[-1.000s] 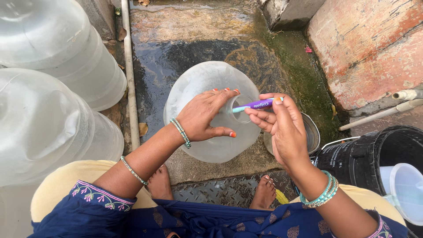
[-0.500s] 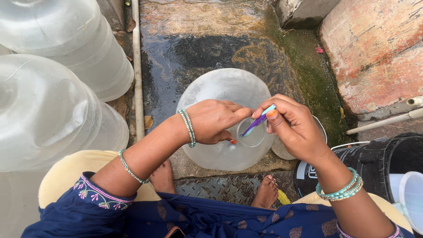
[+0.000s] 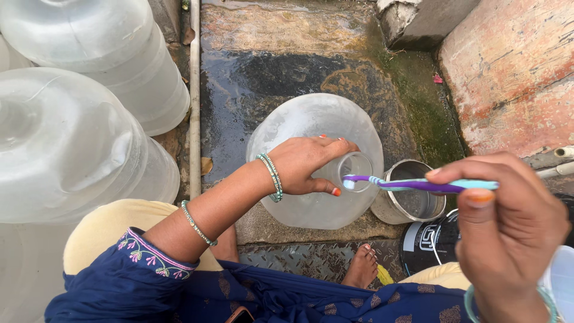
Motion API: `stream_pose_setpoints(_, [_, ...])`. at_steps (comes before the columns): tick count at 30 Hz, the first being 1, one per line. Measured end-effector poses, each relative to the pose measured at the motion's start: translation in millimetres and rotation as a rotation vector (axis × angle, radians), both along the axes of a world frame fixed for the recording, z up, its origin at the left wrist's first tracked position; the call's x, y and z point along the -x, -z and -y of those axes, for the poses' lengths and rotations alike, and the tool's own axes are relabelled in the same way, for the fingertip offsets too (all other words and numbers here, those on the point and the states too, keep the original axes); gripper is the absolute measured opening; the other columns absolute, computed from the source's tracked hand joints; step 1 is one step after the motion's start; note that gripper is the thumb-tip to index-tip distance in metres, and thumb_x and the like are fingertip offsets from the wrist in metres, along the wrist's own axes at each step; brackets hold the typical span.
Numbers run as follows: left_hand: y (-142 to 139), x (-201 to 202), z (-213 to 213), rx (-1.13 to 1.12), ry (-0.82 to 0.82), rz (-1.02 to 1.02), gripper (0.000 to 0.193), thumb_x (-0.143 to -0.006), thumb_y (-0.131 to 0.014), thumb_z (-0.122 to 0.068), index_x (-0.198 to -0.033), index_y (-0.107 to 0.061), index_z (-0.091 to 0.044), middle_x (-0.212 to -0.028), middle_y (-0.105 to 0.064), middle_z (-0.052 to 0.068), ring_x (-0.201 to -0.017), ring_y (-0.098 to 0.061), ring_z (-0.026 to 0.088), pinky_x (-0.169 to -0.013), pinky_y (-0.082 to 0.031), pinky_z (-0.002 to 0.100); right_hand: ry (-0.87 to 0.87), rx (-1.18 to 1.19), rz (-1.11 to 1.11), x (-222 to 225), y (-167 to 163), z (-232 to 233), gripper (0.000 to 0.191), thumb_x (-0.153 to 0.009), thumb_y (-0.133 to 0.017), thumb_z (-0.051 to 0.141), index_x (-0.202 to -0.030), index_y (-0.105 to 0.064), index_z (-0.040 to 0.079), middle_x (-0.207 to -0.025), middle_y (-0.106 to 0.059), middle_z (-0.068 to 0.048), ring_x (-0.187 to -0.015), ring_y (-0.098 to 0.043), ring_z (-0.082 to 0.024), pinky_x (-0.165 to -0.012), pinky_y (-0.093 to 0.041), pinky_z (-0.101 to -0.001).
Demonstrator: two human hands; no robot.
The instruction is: The person cleans a large transparent water dispenser bottle using a toothbrush and a green sponge. They scrub the inside neck and rim with the toothbrush, then wipe the exterior surface with the sponge.
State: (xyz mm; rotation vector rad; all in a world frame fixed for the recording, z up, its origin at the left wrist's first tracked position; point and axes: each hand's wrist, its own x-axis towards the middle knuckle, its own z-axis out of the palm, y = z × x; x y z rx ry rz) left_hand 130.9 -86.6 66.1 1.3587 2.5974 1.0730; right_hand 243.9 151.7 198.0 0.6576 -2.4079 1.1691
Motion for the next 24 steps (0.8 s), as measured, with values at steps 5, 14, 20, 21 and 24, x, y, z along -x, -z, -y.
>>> stream_pose_setpoints(5, [2,-2,2,-0.07,0.012,-0.083,0.081,-0.08,-0.074,-0.063,-0.137,-0.048,-0.012,-0.123,-0.067,0.014,-0.116,-0.066,0.04,-0.093,-0.052,0.049,-0.071,-0.113,0.146,41,46,19,0.024,-0.107,-0.055,0.016,-0.105,-0.071,-0.001,-0.098,-0.07,-0.009,-0.085,-0.068,-0.017,-0.075,-0.052,-0.0297])
stream_pose_setpoints(14, [1,-2,6,0.018,-0.088,-0.021,0.085,-0.081,-0.065,-0.073,-0.139,-0.049,-0.013,-0.127,-0.067,0.015,-0.119,-0.062,0.041,-0.097,-0.052,0.051,0.058,-0.138,0.031,-13,-13,4,0.022,-0.108,-0.052,0.012,-0.111,-0.069,-0.001,-0.104,-0.069,-0.008,-0.092,-0.07,-0.015,-0.086,-0.055,-0.029])
stream_pose_setpoints(20, [2,1,6,-0.015,-0.085,-0.034,0.087,-0.08,-0.065,-0.073,-0.139,-0.049,-0.011,-0.127,-0.067,0.016,-0.12,-0.064,0.04,-0.093,-0.053,0.051,0.013,-0.194,0.116,13,-3,43,0.02,-0.1,-0.06,0.012,-0.109,-0.075,0.003,-0.093,-0.068,-0.009,-0.076,-0.065,-0.013,-0.066,-0.05,-0.0272])
stream_pose_setpoints(21, [2,1,6,-0.02,-0.083,-0.033,0.087,-0.08,-0.065,-0.073,-0.139,-0.048,-0.011,-0.127,-0.067,0.016,-0.119,-0.064,0.04,-0.094,-0.053,0.051,-0.01,-0.175,0.132,20,-1,47,0.019,-0.1,-0.06,0.012,-0.108,-0.074,0.003,-0.092,-0.068,-0.008,-0.076,-0.066,-0.012,-0.066,-0.051,-0.0271])
stream_pose_setpoints(24, [4,2,8,-0.036,-0.082,-0.032,0.088,-0.081,-0.064,-0.073,-0.14,-0.048,-0.01,-0.128,-0.067,0.016,-0.118,-0.065,0.04,-0.094,-0.053,0.05,0.016,-0.173,0.084,18,-7,40,0.019,-0.101,-0.059,0.013,-0.11,-0.073,0.003,-0.094,-0.068,-0.008,-0.08,-0.066,-0.013,-0.069,-0.05,-0.0276])
